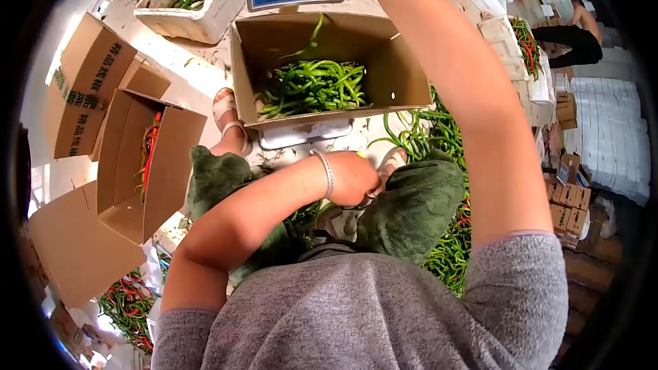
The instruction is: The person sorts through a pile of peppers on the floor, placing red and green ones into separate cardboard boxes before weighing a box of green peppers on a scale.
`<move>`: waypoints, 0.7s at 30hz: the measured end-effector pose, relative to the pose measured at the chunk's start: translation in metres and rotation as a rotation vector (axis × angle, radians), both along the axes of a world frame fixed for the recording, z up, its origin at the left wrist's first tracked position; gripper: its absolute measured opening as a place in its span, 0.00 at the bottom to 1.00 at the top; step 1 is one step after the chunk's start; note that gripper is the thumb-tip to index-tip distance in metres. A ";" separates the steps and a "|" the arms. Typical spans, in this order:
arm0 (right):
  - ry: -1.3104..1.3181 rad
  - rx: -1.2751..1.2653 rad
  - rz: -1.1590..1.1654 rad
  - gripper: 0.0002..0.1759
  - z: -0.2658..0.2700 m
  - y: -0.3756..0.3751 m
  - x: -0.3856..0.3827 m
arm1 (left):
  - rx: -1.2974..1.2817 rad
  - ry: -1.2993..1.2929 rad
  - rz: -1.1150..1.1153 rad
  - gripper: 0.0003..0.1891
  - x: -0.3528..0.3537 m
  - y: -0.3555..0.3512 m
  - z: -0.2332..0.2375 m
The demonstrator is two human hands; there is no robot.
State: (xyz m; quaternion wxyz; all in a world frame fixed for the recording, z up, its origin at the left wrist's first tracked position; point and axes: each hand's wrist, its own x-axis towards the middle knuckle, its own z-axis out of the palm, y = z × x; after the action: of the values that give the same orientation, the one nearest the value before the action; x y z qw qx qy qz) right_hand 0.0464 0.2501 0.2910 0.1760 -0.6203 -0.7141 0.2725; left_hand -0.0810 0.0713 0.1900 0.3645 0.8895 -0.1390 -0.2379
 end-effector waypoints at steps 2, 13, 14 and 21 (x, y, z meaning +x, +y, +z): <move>-0.172 0.095 0.287 0.10 -0.051 -0.022 0.031 | -0.028 -0.008 -0.001 0.15 0.005 -0.010 -0.007; -0.562 0.194 0.186 0.10 -0.156 -0.078 0.072 | 0.084 0.083 0.068 0.12 0.011 -0.020 -0.029; -0.440 0.241 0.160 0.10 -0.152 -0.081 0.074 | 0.088 0.078 0.076 0.12 0.011 -0.021 -0.030; -0.482 0.078 -0.064 0.13 -0.157 -0.105 0.086 | 0.121 0.101 0.062 0.13 0.017 -0.020 -0.027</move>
State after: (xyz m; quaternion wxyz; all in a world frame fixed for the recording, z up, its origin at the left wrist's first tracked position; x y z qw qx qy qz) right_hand 0.1320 0.1451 0.1339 0.0327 -0.6825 -0.7254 0.0831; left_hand -0.0642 0.0515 0.1633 0.3238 0.9006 -0.0781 -0.2792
